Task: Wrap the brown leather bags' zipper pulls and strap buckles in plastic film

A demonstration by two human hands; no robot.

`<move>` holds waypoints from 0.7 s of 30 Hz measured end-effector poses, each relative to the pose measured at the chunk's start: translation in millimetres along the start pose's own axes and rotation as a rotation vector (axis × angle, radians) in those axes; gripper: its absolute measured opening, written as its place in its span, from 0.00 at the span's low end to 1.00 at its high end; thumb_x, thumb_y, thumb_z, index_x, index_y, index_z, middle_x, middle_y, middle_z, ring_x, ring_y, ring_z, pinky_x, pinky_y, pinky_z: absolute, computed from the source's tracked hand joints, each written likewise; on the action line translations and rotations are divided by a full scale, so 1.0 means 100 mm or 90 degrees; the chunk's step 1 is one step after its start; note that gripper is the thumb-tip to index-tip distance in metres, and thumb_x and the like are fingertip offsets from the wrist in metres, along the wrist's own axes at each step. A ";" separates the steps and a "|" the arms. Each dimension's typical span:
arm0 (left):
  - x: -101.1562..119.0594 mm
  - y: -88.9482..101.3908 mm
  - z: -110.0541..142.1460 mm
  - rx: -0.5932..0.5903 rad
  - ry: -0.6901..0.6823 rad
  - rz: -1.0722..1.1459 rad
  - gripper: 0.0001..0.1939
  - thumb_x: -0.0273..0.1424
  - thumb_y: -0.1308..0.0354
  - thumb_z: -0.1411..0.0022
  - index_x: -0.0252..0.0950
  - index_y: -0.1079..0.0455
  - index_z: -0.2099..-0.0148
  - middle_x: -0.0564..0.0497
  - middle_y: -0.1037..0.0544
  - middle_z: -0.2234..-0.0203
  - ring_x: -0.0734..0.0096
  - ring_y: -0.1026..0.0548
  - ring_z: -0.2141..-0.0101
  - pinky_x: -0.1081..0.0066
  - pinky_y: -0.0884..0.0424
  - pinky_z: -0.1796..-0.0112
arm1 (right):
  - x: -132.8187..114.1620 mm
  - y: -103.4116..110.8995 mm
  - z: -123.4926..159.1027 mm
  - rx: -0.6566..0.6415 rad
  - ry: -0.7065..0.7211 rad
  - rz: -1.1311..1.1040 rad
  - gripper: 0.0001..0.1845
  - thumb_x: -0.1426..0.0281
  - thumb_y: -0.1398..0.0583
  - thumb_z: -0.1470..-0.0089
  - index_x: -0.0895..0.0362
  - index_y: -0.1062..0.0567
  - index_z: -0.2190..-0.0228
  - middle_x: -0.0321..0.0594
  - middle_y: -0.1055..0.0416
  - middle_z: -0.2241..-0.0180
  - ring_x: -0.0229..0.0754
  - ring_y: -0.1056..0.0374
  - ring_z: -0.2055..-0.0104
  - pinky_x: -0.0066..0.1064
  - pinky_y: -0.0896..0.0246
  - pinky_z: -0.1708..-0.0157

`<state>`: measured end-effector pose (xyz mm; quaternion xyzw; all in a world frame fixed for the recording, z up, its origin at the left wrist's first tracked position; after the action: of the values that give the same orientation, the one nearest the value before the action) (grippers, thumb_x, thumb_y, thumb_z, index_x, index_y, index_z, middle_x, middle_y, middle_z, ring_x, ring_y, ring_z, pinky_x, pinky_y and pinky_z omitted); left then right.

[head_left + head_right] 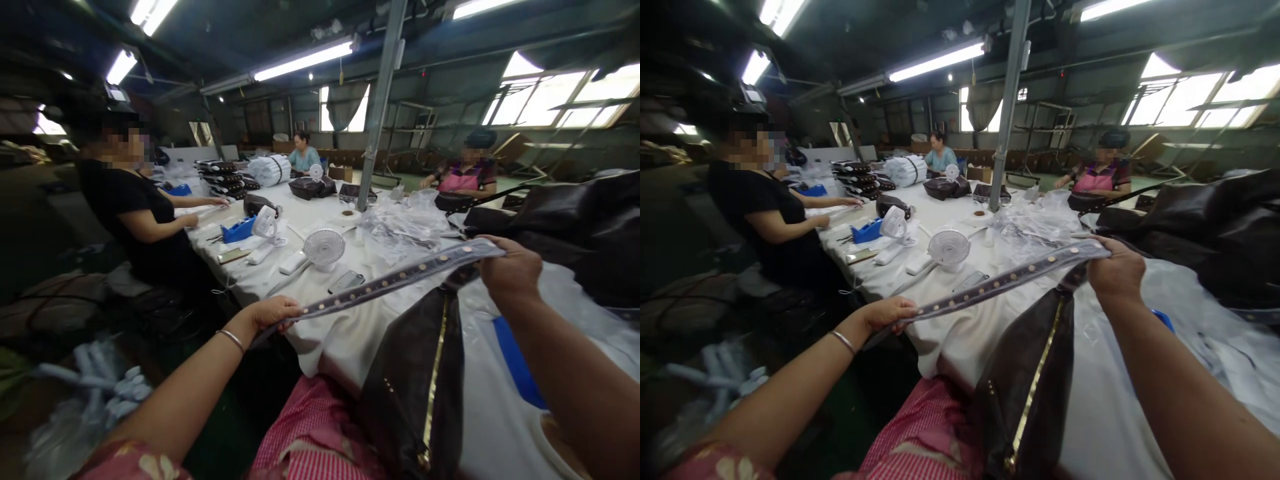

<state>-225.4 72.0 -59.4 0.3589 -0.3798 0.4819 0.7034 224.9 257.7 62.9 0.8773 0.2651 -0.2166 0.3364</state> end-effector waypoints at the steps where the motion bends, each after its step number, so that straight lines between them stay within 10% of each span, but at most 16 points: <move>1: 0.03 -0.02 -0.07 0.041 -0.013 0.008 0.17 0.43 0.43 0.32 0.33 0.31 0.66 0.61 0.33 0.82 0.82 0.39 0.85 0.77 0.37 0.82 | -0.02 0.01 0.01 -0.008 0.000 -0.001 0.18 0.68 0.42 0.43 0.62 0.19 0.55 0.54 0.19 0.60 0.49 0.25 0.57 0.33 0.36 0.57; 6: 0.32 -0.28 -0.58 0.212 -0.072 0.006 0.17 0.43 0.47 0.30 0.33 0.30 0.54 0.53 0.26 0.70 0.77 0.29 0.77 0.74 0.29 0.76 | -0.22 0.08 0.19 -0.111 0.036 0.012 0.31 0.70 0.40 0.45 0.63 0.31 0.40 0.58 0.26 0.47 0.53 0.31 0.44 0.38 0.40 0.46; 10: 0.55 -0.58 -0.91 0.258 -0.124 -0.079 0.16 0.41 0.45 0.31 0.33 0.29 0.52 0.49 0.23 0.63 0.70 0.24 0.68 0.66 0.24 0.67 | -0.61 0.54 0.63 -0.219 0.193 -0.087 0.41 0.67 0.35 0.47 0.60 0.40 0.35 0.55 0.42 0.35 0.57 0.44 0.34 0.48 0.45 0.38; 15: 0.68 -0.92 -0.86 0.241 -0.242 -0.235 0.17 0.34 0.34 0.41 0.33 0.28 0.51 0.43 0.24 0.53 0.55 0.27 0.50 0.51 0.31 0.48 | -1.28 1.10 1.74 -0.844 0.458 -0.369 0.31 0.65 0.37 0.40 0.49 0.38 0.37 0.39 0.29 0.42 0.41 0.30 0.43 0.28 0.35 0.46; 17: 0.74 -1.08 -0.68 0.205 -0.301 -0.272 0.23 0.32 0.33 0.45 0.33 0.29 0.47 0.39 0.25 0.48 0.51 0.31 0.44 0.50 0.38 0.41 | -1.39 1.08 2.15 -0.813 0.561 -0.412 0.22 0.68 0.46 0.32 0.53 0.37 0.38 0.41 0.25 0.46 0.38 0.28 0.47 0.28 0.36 0.50; 21: 0.93 -1.39 -0.17 0.047 -0.386 -0.309 0.19 0.36 0.39 0.39 0.39 0.26 0.46 0.45 0.22 0.50 0.58 0.26 0.49 0.60 0.31 0.45 | -1.30 0.71 2.62 -0.500 0.569 -0.317 0.12 0.65 0.49 0.30 0.55 0.29 0.53 0.34 0.20 0.66 0.37 0.28 0.69 0.32 0.42 0.66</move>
<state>-67.3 86.3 -4.6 0.5894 -0.4569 0.1870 0.6395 116.4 -13.5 -8.7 0.6065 0.6349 0.2111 0.4294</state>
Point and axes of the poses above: each hand's wrist, its own z-axis away from the middle knuckle, its own y-axis out of the back of the hand, x = y × z, the point moved 3 cm from there along -z, towards the middle knuckle
